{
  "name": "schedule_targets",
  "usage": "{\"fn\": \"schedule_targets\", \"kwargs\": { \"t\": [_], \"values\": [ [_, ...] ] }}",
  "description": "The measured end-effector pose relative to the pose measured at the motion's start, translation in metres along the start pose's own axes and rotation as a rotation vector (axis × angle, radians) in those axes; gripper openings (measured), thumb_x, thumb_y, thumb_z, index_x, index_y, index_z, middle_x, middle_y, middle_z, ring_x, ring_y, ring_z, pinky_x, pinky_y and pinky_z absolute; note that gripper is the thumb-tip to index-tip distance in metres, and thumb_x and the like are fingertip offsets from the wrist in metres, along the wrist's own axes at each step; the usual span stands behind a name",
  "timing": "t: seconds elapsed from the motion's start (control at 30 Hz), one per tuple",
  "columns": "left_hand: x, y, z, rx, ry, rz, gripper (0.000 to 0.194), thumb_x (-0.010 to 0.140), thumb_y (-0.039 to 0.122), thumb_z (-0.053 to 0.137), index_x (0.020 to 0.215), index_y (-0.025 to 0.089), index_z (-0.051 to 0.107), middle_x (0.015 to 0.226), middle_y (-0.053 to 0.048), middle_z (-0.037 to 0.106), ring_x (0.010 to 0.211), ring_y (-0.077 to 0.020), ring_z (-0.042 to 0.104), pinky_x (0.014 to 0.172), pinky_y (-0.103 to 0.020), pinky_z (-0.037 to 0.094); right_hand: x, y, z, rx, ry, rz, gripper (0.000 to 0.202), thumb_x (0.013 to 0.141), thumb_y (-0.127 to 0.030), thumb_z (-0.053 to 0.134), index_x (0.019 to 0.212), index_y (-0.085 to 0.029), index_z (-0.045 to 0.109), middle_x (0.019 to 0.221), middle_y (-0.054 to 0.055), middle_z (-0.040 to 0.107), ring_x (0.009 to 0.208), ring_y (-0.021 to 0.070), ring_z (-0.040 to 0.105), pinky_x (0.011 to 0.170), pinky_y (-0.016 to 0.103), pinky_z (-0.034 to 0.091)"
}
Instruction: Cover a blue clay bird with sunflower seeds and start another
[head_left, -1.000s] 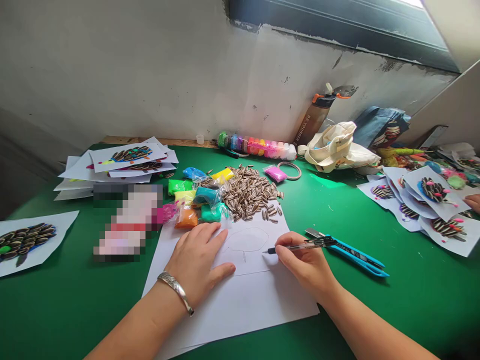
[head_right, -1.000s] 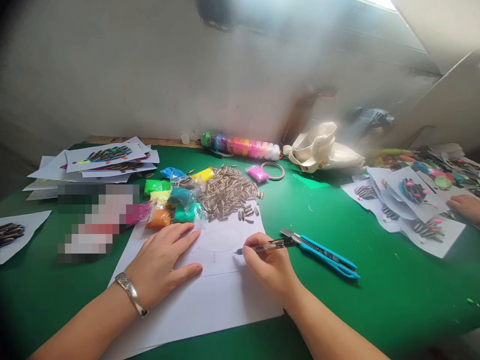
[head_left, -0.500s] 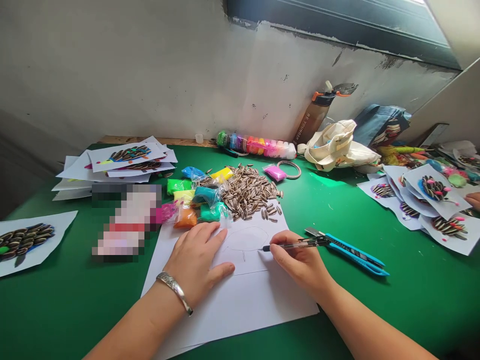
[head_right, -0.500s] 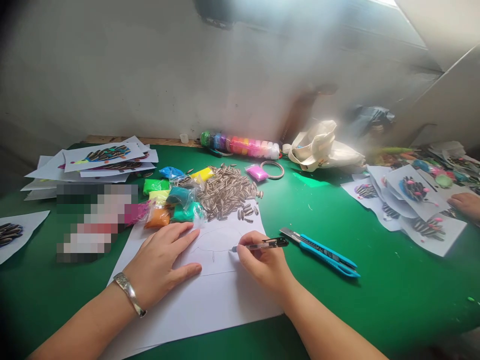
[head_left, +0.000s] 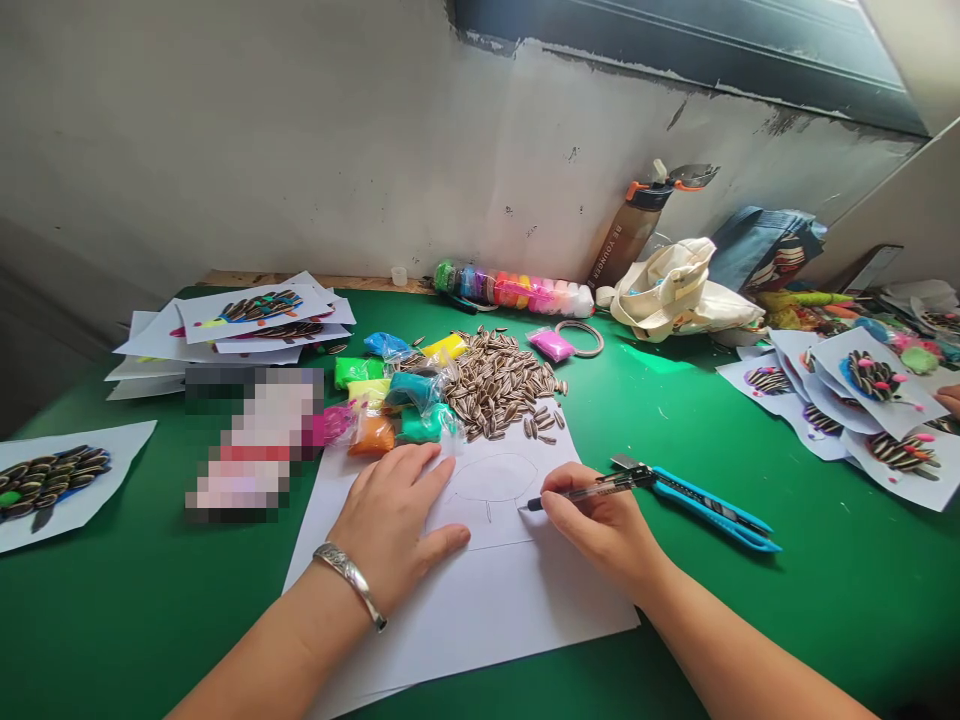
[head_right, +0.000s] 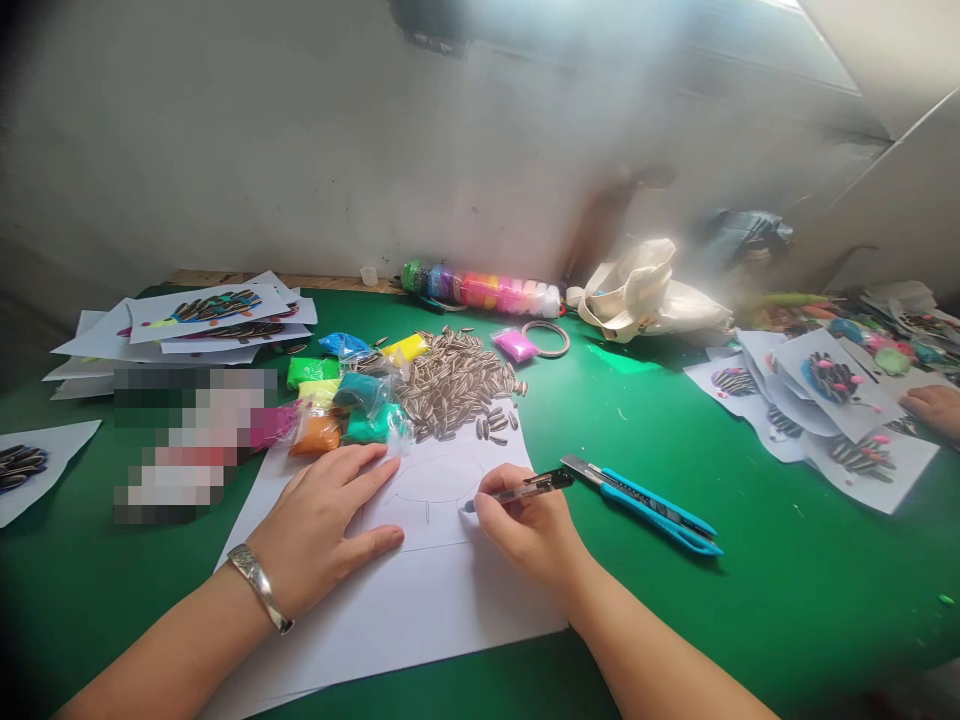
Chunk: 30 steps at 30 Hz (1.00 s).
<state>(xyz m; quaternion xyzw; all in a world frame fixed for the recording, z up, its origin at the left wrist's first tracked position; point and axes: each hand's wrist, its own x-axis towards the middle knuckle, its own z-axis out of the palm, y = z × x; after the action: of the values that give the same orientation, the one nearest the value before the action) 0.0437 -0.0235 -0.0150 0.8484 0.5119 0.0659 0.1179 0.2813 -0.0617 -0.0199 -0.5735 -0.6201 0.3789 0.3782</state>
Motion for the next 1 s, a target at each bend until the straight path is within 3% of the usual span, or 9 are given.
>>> {"fn": "schedule_targets", "kwargs": {
  "t": [0.43,0.67,1.0],
  "values": [
    [-0.0001,0.001,-0.0022,-0.003,-0.016,-0.003,0.055,0.077,0.049,0.059,0.126,0.025,0.055,0.135,-0.008,0.051,0.124,-0.031,0.042,0.1,-0.048,0.037,0.0008,0.003,0.0018,0.051,0.043,0.034,0.01,0.082,-0.024,0.054,0.075,-0.018,0.058,0.064,-0.001,0.049,0.055,0.0104,0.042,0.05,0.023,0.033],
    [0.0001,-0.0003,-0.0004,-0.012,0.0,0.008,0.055,0.076,0.049,0.059,0.126,0.025,0.055,0.134,-0.009,0.052,0.123,-0.0312,0.043,0.1,-0.049,0.037,0.0011,-0.0007,-0.0008,0.056,0.005,0.046,0.012,0.078,-0.022,0.054,0.067,-0.018,0.056,0.059,-0.002,0.047,0.053,0.0106,0.041,0.048,0.023,0.032],
    [0.001,0.0025,-0.0037,-0.006,-0.024,-0.012,0.055,0.076,0.048,0.06,0.126,0.025,0.056,0.134,-0.008,0.052,0.123,-0.0312,0.043,0.1,-0.049,0.037,0.0008,0.0002,-0.0009,0.054,-0.002,0.043,0.01,0.08,-0.022,0.053,0.072,-0.018,0.058,0.063,-0.001,0.05,0.056,0.0108,0.043,0.05,0.024,0.033]
  ]
}}
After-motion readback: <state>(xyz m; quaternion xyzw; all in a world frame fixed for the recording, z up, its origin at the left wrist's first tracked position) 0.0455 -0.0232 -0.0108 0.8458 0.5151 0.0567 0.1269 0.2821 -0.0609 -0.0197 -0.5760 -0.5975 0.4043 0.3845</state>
